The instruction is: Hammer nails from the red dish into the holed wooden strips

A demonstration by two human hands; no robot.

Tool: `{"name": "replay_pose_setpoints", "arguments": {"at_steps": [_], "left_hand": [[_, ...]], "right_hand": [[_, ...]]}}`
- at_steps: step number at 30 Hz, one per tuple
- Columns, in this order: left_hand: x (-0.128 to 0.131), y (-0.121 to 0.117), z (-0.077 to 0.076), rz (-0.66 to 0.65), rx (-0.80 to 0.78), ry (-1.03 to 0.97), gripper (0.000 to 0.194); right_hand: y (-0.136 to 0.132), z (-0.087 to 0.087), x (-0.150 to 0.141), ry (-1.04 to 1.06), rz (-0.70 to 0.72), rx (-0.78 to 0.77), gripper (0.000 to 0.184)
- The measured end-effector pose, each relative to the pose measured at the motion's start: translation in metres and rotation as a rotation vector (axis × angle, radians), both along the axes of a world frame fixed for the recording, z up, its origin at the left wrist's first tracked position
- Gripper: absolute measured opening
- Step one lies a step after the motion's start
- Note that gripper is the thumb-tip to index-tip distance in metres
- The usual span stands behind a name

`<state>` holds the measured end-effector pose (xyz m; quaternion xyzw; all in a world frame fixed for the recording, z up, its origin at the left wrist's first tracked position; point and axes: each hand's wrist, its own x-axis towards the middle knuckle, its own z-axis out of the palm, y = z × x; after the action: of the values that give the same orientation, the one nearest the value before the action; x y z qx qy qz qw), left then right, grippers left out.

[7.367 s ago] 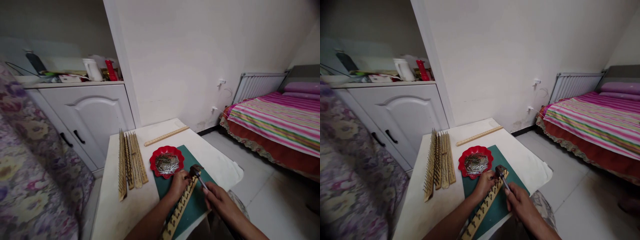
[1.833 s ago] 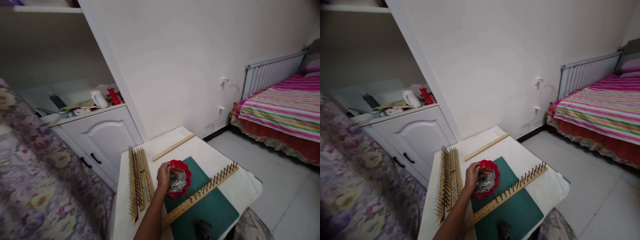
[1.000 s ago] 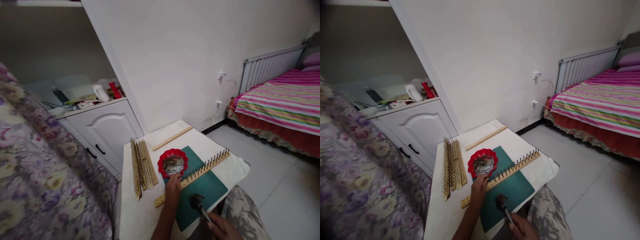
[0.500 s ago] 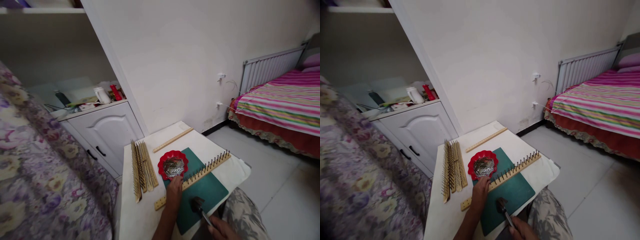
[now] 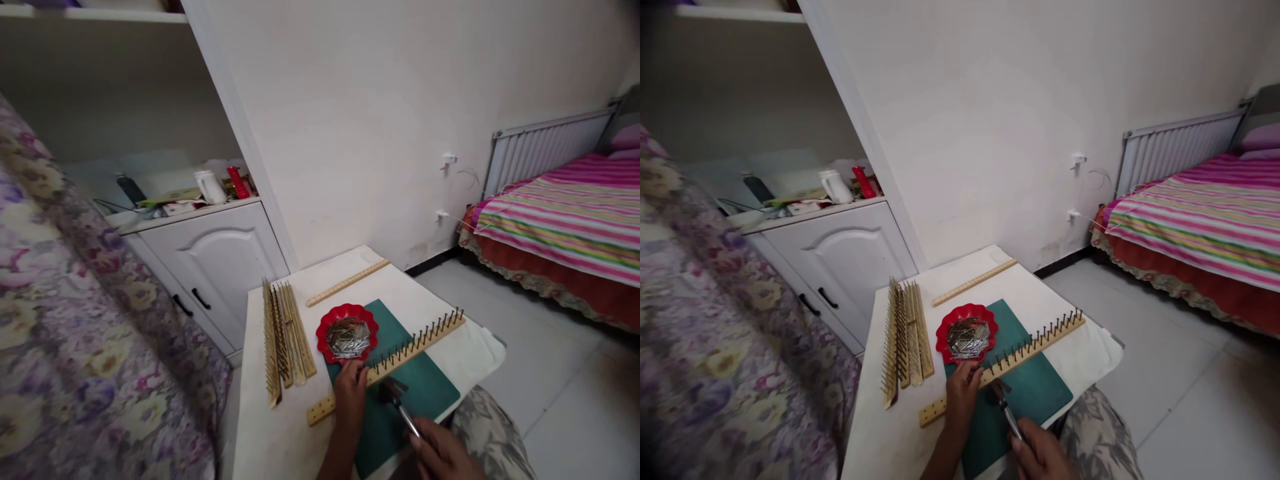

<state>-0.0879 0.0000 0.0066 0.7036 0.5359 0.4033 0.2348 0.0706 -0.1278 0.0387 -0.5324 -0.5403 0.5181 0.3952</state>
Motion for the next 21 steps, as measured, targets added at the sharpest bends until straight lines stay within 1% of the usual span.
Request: {"name": "replay_pose_setpoints", "arguments": {"at_steps": [3,6,11,21], "left_hand": [[0.000,0.000,-0.001,-0.009,0.003,-0.008,0.020],[-0.001,0.000,-0.003,-0.028,0.002,-0.009,0.019],[-0.002,0.000,-0.006,0.003,0.005,-0.005,0.018],[-0.002,-0.001,-0.005,-0.022,0.005,-0.041,0.018]], "right_hand": [[0.016,0.019,-0.005,-0.020,0.023,0.025,0.036],[0.034,0.029,-0.010,-0.082,0.015,0.103,0.032],[0.053,0.025,-0.018,-0.132,0.011,0.144,0.029],[0.058,0.024,-0.022,-0.185,0.034,0.178,0.029]]}}
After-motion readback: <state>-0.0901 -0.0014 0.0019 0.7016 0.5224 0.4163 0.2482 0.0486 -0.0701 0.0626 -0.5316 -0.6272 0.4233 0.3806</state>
